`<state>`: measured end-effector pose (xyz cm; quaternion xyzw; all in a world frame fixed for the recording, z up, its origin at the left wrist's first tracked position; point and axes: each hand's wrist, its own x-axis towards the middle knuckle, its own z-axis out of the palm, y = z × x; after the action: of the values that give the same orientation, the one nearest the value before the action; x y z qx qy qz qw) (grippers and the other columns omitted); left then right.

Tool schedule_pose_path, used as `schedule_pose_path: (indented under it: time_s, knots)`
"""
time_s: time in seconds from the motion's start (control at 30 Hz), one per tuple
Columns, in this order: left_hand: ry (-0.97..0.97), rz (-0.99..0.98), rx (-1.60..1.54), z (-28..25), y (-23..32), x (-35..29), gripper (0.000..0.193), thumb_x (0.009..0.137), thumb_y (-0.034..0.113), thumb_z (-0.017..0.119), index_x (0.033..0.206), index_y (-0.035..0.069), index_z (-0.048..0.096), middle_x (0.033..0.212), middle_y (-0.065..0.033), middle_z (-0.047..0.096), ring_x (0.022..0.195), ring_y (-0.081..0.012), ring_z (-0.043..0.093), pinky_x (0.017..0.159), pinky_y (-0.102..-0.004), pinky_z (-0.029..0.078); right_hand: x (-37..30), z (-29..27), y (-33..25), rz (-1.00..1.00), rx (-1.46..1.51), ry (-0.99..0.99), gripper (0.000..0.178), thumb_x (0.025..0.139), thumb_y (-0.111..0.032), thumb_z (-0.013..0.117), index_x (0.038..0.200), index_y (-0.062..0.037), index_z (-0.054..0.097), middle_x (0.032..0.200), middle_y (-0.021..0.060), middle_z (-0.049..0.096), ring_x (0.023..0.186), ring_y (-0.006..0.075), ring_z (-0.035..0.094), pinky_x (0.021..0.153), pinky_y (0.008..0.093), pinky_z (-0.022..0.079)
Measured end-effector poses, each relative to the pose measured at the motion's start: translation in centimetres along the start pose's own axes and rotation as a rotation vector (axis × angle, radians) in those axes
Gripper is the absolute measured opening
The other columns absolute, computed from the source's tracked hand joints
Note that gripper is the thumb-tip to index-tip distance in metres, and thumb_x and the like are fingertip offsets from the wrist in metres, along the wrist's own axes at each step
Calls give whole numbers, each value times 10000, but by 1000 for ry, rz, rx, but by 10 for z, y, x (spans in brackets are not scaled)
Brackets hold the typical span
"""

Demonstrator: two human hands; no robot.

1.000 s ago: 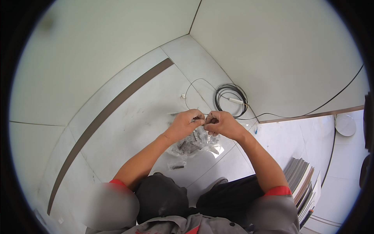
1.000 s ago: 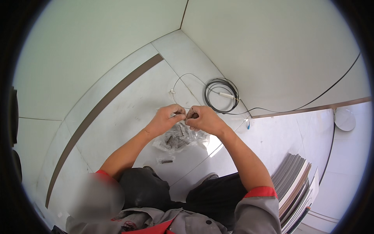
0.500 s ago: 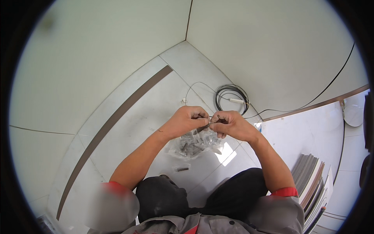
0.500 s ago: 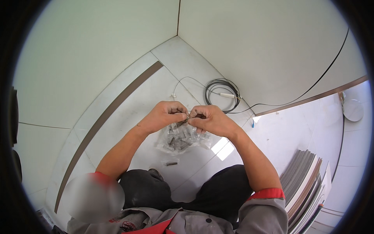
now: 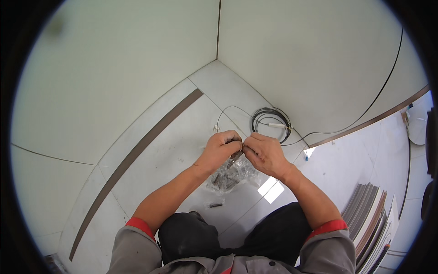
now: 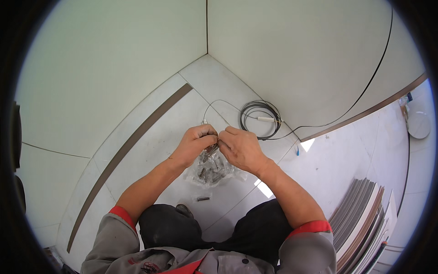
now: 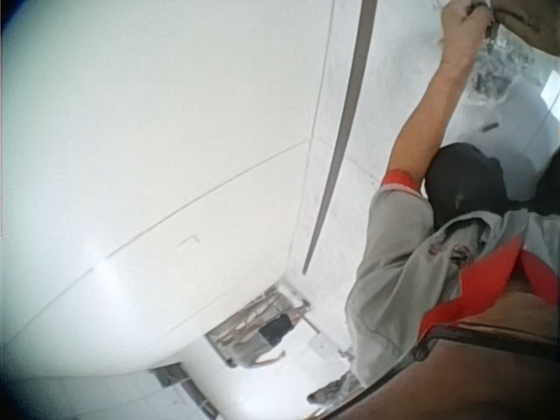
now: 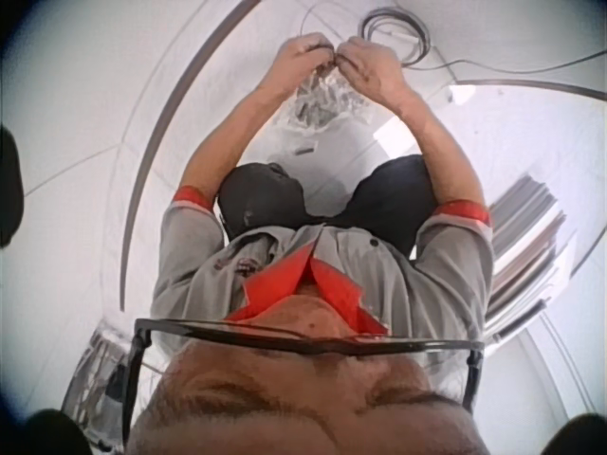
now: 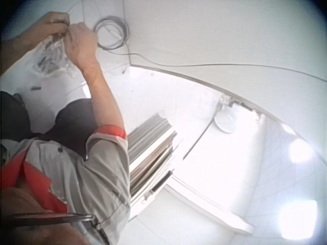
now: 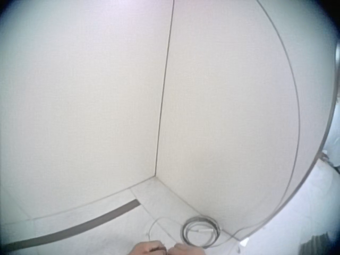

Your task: The person unpacks small hardware from a plastic bag, then uses a caulking gun to apply adhesive along a long trim strip. The person places the strip against the wall base and presses it into position.

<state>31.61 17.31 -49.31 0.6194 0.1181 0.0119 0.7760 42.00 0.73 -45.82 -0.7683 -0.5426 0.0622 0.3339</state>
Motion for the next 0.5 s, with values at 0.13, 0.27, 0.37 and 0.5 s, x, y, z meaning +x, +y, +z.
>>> schedule_pose_path:
  time_s: [0.13, 0.27, 0.37, 0.5]
  knots:
    - [-45, 4, -121, -3, 9, -4, 102, 934, 105, 613, 918, 8, 639, 820, -24, 607, 750, -115, 561, 674, -256, 451, 2, -15, -10, 404, 551, -128, 88, 887, -130, 641, 901, -42, 642, 839, 104, 653, 718, 329, 624, 615, 401, 497]
    - [-139, -24, 20, -6, 21, -10, 115, 945, 122, 639, 980, 12, 649, 856, -23, 635, 791, -101, 590, 705, -246, 472, 0, -21, -7, 240, 321, -175, 129, 935, -156, 624, 929, -29, 648, 800, 100, 646, 713, 267, 654, 628, 370, 503]
    - [-164, 10, 119, -10, 12, -8, 124, 937, 124, 661, 1003, 18, 658, 875, -13, 645, 803, -82, 599, 720, -243, 484, 0, -21, -6, -23, 30, -93, 156, 958, -164, 616, 922, -15, 643, 772, 96, 631, 707, 208, 665, 631, 339, 503]
    - [-166, -31, 57, -16, 29, -11, 134, 913, 111, 689, 1014, 26, 664, 889, -3, 650, 812, -65, 596, 727, -241, 490, 3, -30, -24, 224, 294, -153, 139, 964, -140, 621, 926, -10, 654, 783, 88, 638, 729, 154, 677, 632, 302, 511]
